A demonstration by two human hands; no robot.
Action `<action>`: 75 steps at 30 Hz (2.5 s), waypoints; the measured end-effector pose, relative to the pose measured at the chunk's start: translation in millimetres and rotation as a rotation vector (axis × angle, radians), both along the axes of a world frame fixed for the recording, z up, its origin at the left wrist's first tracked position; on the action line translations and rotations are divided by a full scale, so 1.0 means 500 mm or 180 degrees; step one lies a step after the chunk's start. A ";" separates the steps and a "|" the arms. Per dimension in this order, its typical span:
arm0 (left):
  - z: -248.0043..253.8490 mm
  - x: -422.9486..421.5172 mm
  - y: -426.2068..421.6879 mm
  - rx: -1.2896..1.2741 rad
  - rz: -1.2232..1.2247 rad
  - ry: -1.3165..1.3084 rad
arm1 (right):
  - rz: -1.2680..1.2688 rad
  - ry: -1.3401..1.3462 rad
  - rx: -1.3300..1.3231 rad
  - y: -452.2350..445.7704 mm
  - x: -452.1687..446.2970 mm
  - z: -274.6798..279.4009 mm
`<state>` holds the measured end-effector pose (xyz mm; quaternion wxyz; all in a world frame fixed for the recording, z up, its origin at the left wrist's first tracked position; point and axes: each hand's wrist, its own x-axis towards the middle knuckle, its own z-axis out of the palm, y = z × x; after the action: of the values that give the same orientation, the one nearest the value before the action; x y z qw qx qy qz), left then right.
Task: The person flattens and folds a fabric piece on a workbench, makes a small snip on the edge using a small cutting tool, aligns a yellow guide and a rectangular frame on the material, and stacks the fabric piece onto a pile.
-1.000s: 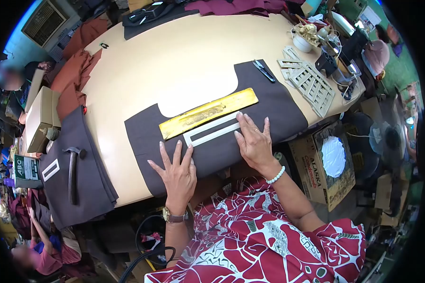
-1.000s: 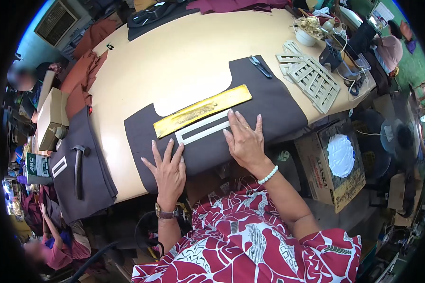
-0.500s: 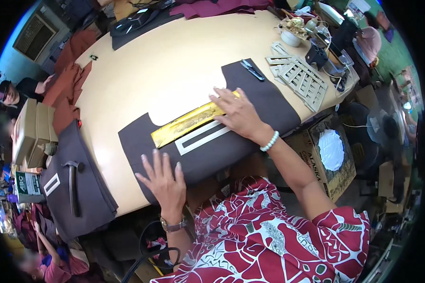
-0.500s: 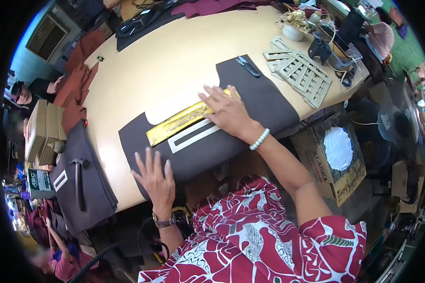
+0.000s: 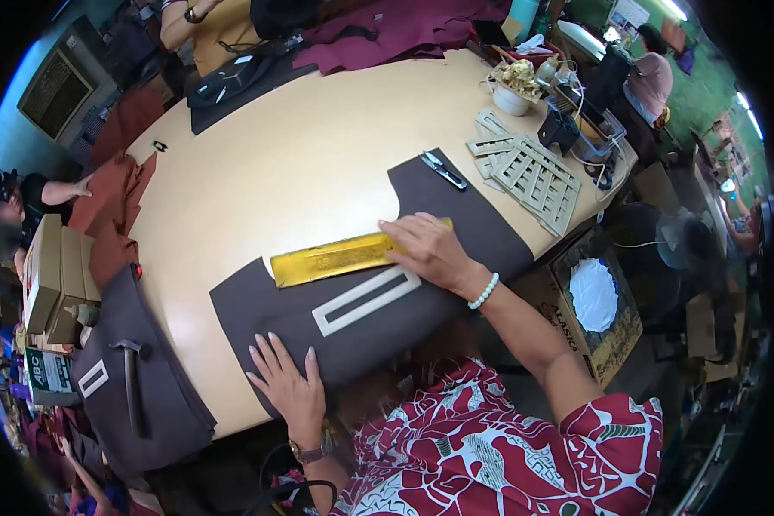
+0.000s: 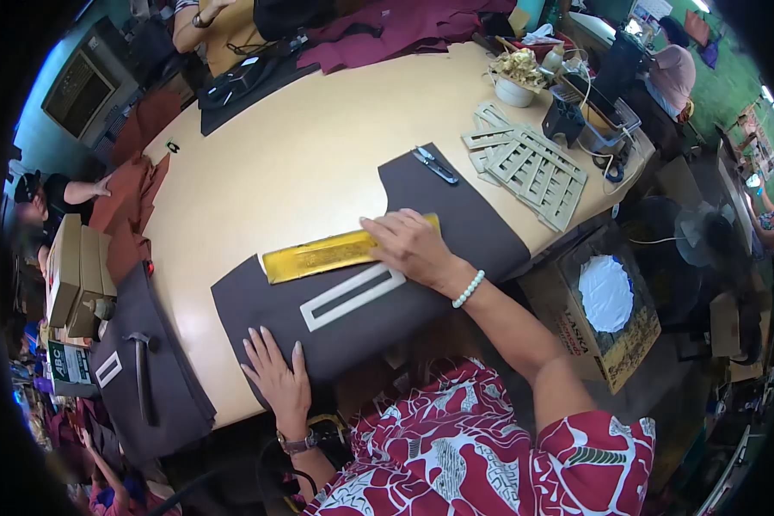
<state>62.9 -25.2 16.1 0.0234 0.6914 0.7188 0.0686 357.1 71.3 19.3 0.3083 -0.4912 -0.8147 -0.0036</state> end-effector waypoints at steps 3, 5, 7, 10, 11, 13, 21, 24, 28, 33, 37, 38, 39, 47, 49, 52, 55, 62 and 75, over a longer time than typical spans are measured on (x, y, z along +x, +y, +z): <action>0.010 -0.006 -0.005 -0.0002 0.0032 -0.0128 | -0.0508 0.0128 -0.0082 -0.026 0.033 0.001; 0.007 -0.012 -0.007 -0.0022 0.0012 -0.0109 | -0.0757 0.0239 -0.0302 -0.051 0.046 -0.003; 0.005 -0.013 -0.008 -0.0016 -0.0010 -0.0050 | -0.0868 0.0275 -0.0220 -0.064 0.033 -0.002; 0.002 -0.014 -0.007 -0.0044 -0.0003 0.0011 | -0.1087 0.0244 -0.0618 -0.068 0.012 0.013; 0.000 -0.015 -0.008 -0.0037 -0.0013 0.0013 | -0.1093 0.0356 -0.0596 -0.064 0.013 0.017; -0.003 -0.017 -0.008 -0.0010 -0.0012 0.0022 | -0.1085 0.0585 -0.0535 -0.054 0.014 0.029; -0.009 -0.018 -0.007 0.0089 -0.0036 -0.0070 | -0.1863 0.1752 0.0036 -0.062 0.138 0.037; -0.010 -0.018 -0.008 0.0087 -0.0017 -0.0066 | -0.2458 0.1847 0.0110 -0.056 0.262 0.023; -0.009 -0.017 -0.008 0.0133 -0.0005 -0.0103 | -0.3098 -0.0661 0.0951 -0.065 0.292 0.042; -0.016 -0.019 -0.007 0.0160 -0.0004 -0.0047 | -0.1742 0.0084 0.0476 0.012 0.176 0.000; -0.015 -0.020 -0.008 0.0182 -0.0012 -0.0051 | -0.1832 -0.0315 0.0113 0.081 0.149 -0.024; -0.016 -0.018 -0.009 0.0190 -0.0019 -0.0057 | -0.1956 -0.0536 -0.0030 0.090 0.161 -0.030; -0.017 -0.019 -0.010 0.0197 -0.0013 -0.0059 | -0.2066 -0.0755 -0.0172 0.097 0.172 -0.039; -0.010 -0.048 0.003 0.0833 0.0067 -0.0987 | -0.2504 -0.0732 0.0450 -0.050 0.179 0.024; -0.017 -0.058 0.012 0.0846 0.0544 -0.0567 | -0.2873 -0.0726 0.0127 -0.100 0.152 0.012; -0.035 -0.062 0.022 0.0656 0.1032 -0.0182 | -0.2937 -0.0454 -0.0033 -0.123 0.136 -0.008; -0.032 -0.069 0.024 0.1049 0.0616 -0.0721 | -0.2553 0.0065 -0.0476 -0.103 0.149 -0.021; 0.065 -0.157 -0.003 0.1865 0.1228 -0.2823 | -0.0741 0.3072 -0.1450 -0.023 0.055 0.054; 0.190 -0.768 -0.017 0.2742 0.2461 0.0212 | 0.1953 0.1889 -0.0859 0.165 -0.650 0.149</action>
<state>-321.1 -33.9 111.1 -0.3095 0.3275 0.8268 0.3367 32.3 154.0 93.6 0.4487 -0.2423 -0.7921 0.3355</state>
